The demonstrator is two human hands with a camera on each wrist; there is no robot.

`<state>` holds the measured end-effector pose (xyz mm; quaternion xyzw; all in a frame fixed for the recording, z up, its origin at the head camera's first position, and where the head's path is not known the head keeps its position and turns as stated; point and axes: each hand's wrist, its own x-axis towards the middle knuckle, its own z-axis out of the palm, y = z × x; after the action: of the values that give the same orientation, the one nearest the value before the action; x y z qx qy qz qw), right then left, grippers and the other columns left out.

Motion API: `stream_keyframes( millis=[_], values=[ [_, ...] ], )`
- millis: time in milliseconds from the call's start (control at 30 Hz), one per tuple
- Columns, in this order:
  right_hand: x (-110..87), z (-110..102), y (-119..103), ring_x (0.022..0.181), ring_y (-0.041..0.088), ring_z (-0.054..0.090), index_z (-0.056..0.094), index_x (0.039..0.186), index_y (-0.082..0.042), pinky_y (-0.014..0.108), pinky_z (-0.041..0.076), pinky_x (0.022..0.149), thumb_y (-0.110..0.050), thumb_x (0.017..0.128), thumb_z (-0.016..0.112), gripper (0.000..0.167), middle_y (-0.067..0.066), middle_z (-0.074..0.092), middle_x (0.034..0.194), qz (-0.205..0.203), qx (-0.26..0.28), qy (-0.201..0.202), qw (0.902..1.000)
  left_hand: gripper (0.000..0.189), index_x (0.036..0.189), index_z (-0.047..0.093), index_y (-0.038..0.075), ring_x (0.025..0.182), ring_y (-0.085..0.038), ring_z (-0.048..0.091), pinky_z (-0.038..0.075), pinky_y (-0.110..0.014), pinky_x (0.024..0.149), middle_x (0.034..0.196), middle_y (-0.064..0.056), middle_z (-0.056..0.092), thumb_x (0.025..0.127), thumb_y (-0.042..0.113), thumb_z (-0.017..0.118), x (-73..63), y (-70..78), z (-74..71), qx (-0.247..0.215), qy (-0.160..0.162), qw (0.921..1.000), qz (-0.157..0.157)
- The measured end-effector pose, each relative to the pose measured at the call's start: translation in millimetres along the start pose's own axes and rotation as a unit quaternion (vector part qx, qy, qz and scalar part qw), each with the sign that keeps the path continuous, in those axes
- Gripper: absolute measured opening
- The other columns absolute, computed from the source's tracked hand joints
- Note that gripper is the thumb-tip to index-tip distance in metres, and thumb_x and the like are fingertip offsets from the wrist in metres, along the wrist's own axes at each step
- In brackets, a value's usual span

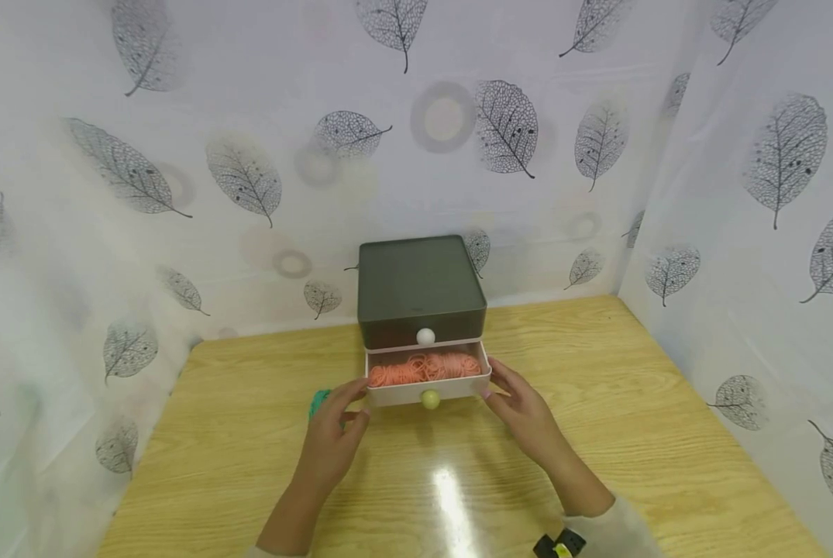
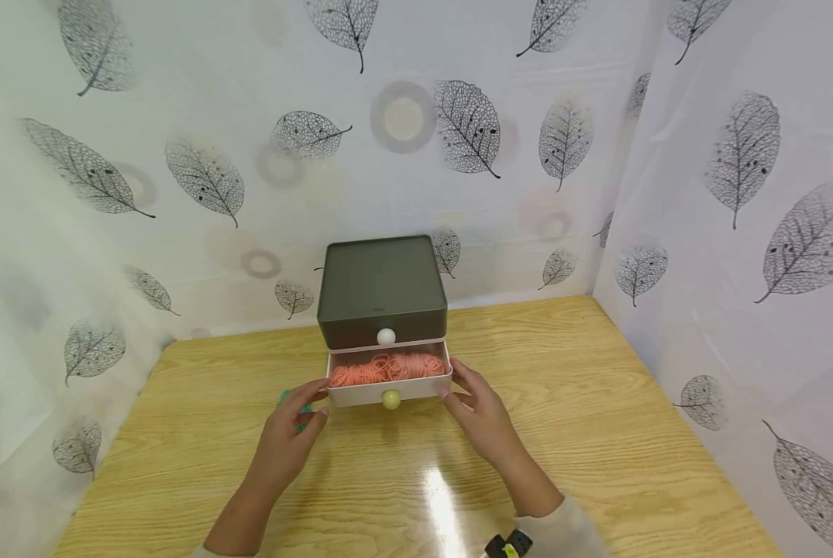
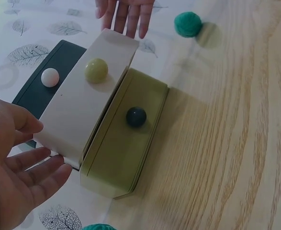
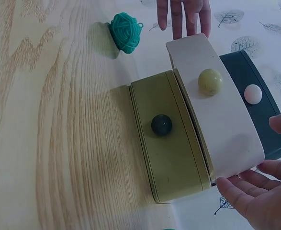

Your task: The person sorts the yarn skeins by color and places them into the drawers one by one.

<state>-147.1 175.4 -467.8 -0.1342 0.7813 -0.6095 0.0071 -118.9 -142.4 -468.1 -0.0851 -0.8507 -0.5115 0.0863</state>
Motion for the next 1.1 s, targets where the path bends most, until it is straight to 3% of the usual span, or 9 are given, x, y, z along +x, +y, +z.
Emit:
stream_keyframes(
  millis=[133, 400, 733, 967, 1100],
  values=[
    [-0.7, 3, -2, 0.138, 0.044, 0.049, 0.034, 0.157, -0.008, 0.037, 0.054, 0.104, -0.023, 0.103, 0.061, 0.063, 0.018, 0.042, 0.158, 0.014, 0.004, 0.005, 0.9999, 0.044, 0.144, 0.055, 0.019, 0.131, -0.025, 0.057, 0.059, -0.035, 0.094, 0.149, 0.000, 0.052, 0.101, 0.011, 0.060, 1.4, 2.7, 1.1, -0.011, -0.003, 0.9999, -0.008],
    [-1.8, 8, -2, 0.139, 0.045, 0.048, 0.027, 0.160, -0.007, 0.036, 0.052, 0.106, -0.021, 0.104, 0.059, 0.066, 0.018, 0.038, 0.160, 0.022, 0.019, 0.002, 0.9996, 0.047, 0.147, 0.053, 0.017, 0.134, -0.025, 0.056, 0.059, -0.032, 0.095, 0.152, -0.003, 0.050, 0.101, 0.010, 0.060, 3.8, 3.6, 2.7, -0.022, -0.002, 0.9997, -0.012],
    [1.0, 13, 1, 0.147, 0.041, 0.039, 0.030, 0.156, -0.007, 0.041, 0.046, 0.111, -0.011, 0.103, 0.056, 0.059, 0.020, 0.036, 0.161, 0.011, 0.036, 0.026, 0.9990, 0.051, 0.151, 0.048, 0.020, 0.136, -0.028, 0.054, 0.058, -0.028, 0.095, 0.156, -0.004, 0.047, 0.102, 0.013, 0.059, 6.6, 0.3, 6.1, -0.008, -0.004, 0.9999, -0.013],
    [2.5, 15, 2, 0.148, 0.039, 0.038, 0.029, 0.156, -0.005, 0.038, 0.047, 0.112, -0.007, 0.104, 0.054, 0.058, 0.020, 0.035, 0.162, -0.001, 0.049, 0.024, 0.9985, 0.061, 0.158, 0.033, 0.020, 0.137, -0.029, 0.054, 0.058, -0.030, 0.097, 0.159, -0.002, 0.043, 0.102, 0.020, 0.059, 7.5, 1.0, 7.0, -0.037, -0.016, 0.9972, -0.063],
    [2.6, 15, 2, 0.148, 0.038, 0.038, 0.028, 0.156, -0.006, 0.035, 0.047, 0.111, -0.012, 0.104, 0.055, 0.059, 0.019, 0.034, 0.162, -0.002, 0.050, 0.019, 0.9986, 0.059, 0.157, 0.035, 0.024, 0.133, -0.032, 0.057, 0.059, -0.031, 0.096, 0.159, -0.003, 0.043, 0.102, 0.019, 0.058, 7.1, 0.6, 7.9, -0.042, -0.020, 0.9967, -0.067]
  ],
)
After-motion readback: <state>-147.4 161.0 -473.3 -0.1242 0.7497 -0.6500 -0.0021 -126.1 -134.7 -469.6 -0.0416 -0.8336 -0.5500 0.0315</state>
